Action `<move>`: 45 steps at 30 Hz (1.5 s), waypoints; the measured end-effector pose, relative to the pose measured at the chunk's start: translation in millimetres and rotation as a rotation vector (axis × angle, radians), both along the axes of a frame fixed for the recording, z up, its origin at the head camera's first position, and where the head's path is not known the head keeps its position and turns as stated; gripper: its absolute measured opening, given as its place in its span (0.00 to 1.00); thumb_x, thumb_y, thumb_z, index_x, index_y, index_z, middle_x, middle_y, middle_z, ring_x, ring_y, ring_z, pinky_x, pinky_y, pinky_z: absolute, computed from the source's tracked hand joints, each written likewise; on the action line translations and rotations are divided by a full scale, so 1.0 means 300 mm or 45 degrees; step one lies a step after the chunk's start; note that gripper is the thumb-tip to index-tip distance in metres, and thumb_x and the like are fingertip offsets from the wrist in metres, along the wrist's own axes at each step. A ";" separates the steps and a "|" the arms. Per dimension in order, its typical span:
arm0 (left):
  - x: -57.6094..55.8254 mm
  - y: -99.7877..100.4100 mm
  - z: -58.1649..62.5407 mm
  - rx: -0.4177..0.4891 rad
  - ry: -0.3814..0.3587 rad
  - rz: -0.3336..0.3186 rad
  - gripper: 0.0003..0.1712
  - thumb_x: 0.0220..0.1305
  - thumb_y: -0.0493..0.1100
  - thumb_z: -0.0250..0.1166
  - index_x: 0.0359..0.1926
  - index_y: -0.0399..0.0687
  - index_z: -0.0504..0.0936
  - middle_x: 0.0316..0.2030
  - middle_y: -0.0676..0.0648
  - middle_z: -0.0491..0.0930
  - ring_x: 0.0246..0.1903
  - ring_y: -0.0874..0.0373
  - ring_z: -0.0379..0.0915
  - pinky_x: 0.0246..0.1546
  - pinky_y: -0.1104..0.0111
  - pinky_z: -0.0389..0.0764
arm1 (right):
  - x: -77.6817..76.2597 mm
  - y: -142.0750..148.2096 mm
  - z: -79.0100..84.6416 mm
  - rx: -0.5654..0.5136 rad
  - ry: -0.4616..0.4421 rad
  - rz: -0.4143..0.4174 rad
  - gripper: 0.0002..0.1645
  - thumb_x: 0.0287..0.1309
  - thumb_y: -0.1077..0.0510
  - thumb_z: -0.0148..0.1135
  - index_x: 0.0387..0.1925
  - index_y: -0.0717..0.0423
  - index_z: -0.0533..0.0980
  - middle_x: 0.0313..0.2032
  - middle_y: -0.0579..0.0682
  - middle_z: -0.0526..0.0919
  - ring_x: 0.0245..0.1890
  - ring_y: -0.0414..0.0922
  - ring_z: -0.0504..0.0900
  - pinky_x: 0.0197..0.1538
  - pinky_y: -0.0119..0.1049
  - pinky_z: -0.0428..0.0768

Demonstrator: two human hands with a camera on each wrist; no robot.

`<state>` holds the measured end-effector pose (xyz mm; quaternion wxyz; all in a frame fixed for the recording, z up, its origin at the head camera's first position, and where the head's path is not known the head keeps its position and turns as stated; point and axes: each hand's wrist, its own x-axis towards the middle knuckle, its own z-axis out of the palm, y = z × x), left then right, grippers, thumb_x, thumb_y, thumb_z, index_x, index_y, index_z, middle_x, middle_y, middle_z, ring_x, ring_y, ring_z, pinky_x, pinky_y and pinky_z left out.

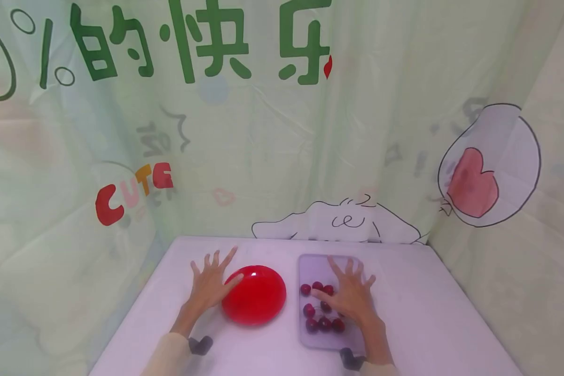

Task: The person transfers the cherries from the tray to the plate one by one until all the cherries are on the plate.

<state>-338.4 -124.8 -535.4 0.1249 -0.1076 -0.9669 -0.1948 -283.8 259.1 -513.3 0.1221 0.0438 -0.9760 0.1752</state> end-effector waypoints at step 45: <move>0.025 -0.049 -0.200 1.009 -0.290 0.124 0.17 0.74 0.33 0.68 0.61 0.33 0.86 0.39 0.35 0.86 0.12 0.60 0.78 0.18 0.75 0.81 | 0.154 0.183 -0.144 -0.474 -0.080 -0.251 0.04 0.56 0.69 0.79 0.34 0.61 0.92 0.32 0.56 0.94 0.32 0.46 0.87 0.36 0.38 0.80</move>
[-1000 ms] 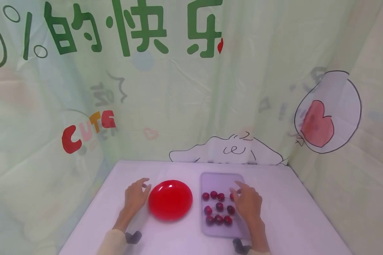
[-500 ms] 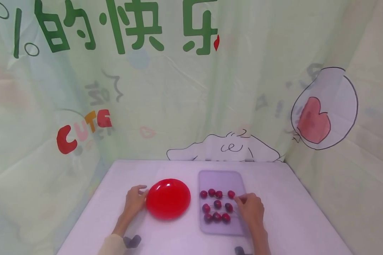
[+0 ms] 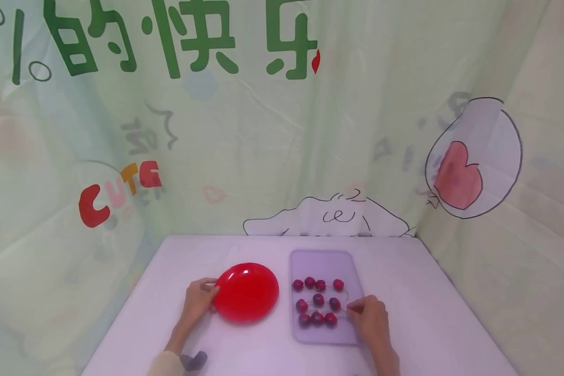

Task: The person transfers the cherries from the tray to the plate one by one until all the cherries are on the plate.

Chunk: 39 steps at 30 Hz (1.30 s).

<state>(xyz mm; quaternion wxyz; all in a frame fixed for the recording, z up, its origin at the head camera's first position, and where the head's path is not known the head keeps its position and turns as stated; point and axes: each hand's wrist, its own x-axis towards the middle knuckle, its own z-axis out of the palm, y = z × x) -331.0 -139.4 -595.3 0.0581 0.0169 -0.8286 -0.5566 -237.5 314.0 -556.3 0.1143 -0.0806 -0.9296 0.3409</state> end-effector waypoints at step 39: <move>-0.007 -0.028 -0.078 0.228 0.111 -0.049 0.17 0.76 0.34 0.68 0.62 0.33 0.86 0.42 0.33 0.89 0.14 0.60 0.81 0.24 0.74 0.86 | 0.016 0.010 -0.027 -0.075 -0.005 -0.025 0.03 0.61 0.70 0.77 0.36 0.63 0.92 0.34 0.55 0.94 0.31 0.37 0.85 0.35 0.26 0.79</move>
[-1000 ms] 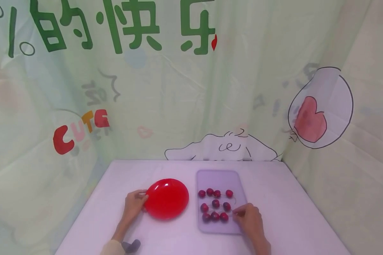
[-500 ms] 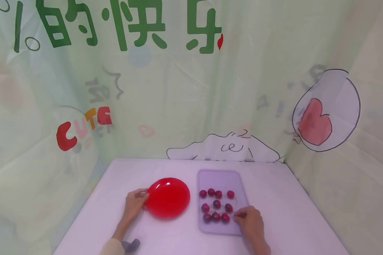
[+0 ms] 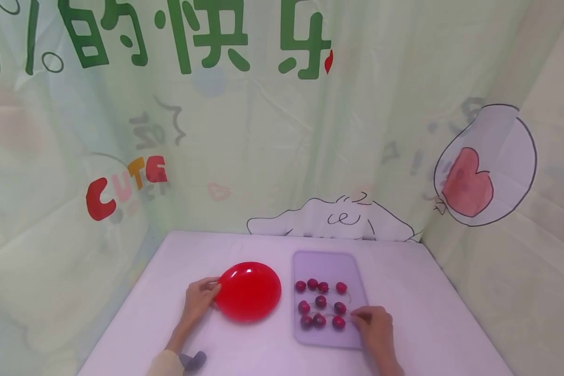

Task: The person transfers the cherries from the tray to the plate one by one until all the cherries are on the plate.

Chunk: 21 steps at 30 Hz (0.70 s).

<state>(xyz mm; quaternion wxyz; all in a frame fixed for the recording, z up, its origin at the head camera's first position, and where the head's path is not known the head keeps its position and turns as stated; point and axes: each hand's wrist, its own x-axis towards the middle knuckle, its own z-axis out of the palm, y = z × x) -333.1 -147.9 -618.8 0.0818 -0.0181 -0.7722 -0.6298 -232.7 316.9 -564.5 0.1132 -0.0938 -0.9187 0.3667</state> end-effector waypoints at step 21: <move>0.004 -0.007 0.006 0.043 -0.005 -0.027 0.19 0.75 0.34 0.69 0.63 0.33 0.85 0.44 0.31 0.89 0.17 0.59 0.82 0.25 0.74 0.87 | -0.009 0.021 -0.017 -0.267 -0.031 -0.080 0.15 0.63 0.69 0.74 0.49 0.74 0.87 0.31 0.58 0.94 0.25 0.40 0.91 0.31 0.22 0.81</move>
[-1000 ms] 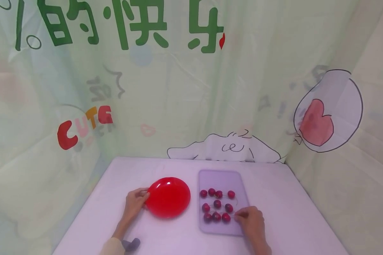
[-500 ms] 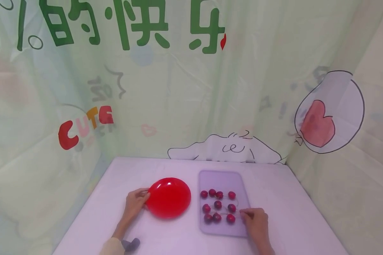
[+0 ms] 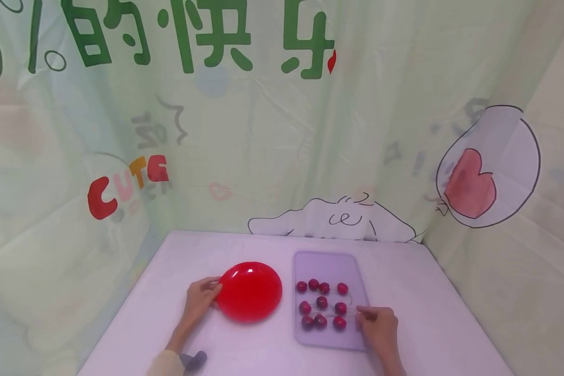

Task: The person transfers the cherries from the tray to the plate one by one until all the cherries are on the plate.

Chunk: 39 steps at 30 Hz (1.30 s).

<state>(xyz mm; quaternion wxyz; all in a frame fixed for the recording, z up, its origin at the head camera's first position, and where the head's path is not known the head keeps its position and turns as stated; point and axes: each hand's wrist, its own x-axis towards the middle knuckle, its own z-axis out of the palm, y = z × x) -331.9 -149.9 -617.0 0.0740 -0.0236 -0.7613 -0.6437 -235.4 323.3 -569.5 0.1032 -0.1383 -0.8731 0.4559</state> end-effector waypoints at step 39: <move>0.008 0.005 -0.009 -0.042 0.047 0.006 0.19 0.77 0.35 0.68 0.63 0.31 0.84 0.44 0.31 0.88 0.19 0.61 0.82 0.25 0.73 0.88 | -0.002 -0.014 0.019 -0.765 -0.158 -0.232 0.08 0.65 0.68 0.73 0.44 0.66 0.91 0.24 0.45 0.92 0.28 0.38 0.91 0.31 0.29 0.86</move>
